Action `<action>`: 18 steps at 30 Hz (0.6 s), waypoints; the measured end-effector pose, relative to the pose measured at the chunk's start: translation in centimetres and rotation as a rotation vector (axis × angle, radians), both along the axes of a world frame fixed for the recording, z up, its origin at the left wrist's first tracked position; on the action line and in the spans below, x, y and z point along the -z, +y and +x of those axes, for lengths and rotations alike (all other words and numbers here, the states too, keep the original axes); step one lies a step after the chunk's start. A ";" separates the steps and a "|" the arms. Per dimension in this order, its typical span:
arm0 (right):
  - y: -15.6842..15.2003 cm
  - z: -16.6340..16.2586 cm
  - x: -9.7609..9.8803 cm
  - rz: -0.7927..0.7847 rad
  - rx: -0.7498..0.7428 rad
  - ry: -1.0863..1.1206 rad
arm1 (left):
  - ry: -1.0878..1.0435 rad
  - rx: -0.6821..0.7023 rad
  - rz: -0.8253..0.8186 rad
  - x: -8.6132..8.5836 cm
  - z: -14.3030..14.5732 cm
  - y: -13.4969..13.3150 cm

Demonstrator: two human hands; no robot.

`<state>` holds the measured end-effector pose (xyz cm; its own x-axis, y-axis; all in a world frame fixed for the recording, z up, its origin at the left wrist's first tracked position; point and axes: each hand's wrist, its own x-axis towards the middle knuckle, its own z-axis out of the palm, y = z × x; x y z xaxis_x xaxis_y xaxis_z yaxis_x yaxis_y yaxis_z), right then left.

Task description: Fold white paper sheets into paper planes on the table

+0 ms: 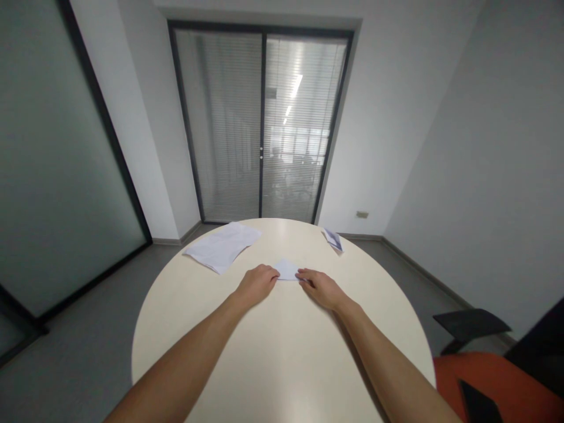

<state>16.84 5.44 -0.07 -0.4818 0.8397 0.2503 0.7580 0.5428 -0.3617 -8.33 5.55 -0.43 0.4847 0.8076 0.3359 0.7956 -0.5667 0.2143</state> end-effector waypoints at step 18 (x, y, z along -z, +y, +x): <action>-0.9 -0.8 -0.8 0.061 -0.033 0.014 | 0.063 0.019 0.009 -1.0 0.4 -0.9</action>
<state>16.08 4.54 0.77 -0.5052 0.8064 0.3074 0.7343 0.5888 -0.3379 -7.93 4.65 0.57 0.5204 0.7952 0.3113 0.7965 -0.5834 0.1587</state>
